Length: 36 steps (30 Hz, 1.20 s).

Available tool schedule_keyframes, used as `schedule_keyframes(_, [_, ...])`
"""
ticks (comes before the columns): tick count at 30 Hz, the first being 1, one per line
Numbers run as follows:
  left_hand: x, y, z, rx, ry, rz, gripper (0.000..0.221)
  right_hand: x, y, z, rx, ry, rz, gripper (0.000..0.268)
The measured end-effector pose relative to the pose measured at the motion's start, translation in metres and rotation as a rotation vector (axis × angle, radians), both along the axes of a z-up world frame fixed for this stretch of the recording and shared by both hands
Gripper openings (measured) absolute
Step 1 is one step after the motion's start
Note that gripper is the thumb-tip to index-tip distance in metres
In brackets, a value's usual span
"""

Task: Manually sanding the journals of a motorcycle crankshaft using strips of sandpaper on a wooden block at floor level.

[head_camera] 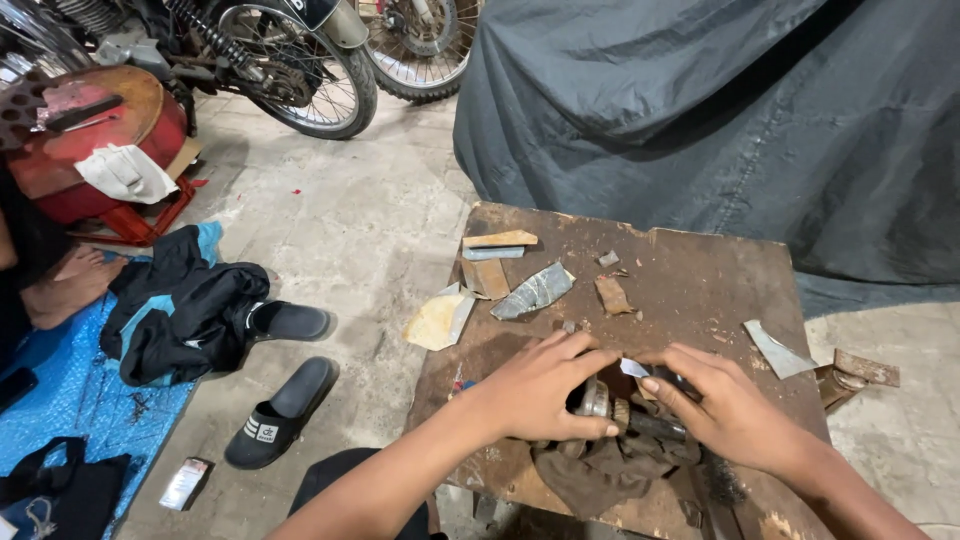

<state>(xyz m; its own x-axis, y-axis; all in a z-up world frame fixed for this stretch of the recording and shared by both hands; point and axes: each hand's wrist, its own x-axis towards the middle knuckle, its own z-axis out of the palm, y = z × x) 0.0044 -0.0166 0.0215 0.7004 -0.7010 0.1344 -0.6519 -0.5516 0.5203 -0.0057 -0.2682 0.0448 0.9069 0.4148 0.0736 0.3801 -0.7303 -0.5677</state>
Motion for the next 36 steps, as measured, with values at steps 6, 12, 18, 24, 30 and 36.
schedule_keyframes(6, [-0.002, 0.0, 0.004, 0.0, 0.001, 0.004, 0.087, -0.007, 0.002, 0.006, -0.009, 0.032, -0.019, 0.027])
schedule_keyframes(12, [-0.002, 0.0, 0.001, 0.003, -0.002, 0.01, 0.088, -0.011, -0.004, 0.005, -0.067, 0.081, -0.077, 0.029])
schedule_keyframes(18, [-0.004, 0.0, 0.002, 0.01, -0.001, 0.01, 0.085, -0.017, -0.003, 0.012, -0.019, 0.065, -0.082, 0.028])
schedule_keyframes(24, [-0.005, -0.001, 0.004, -0.001, -0.015, 0.011, 0.086, -0.018, -0.005, 0.009, -0.046, 0.067, -0.094, 0.027])
schedule_keyframes(30, [-0.009, -0.001, 0.008, -0.013, -0.004, 0.02, 0.086, -0.017, -0.007, 0.004, 0.015, 0.016, -0.056, 0.027])
schedule_keyframes(36, [-0.007, 0.001, 0.007, -0.013, -0.016, 0.02, 0.085, -0.02, 0.0, 0.011, -0.009, 0.045, -0.092, 0.024])
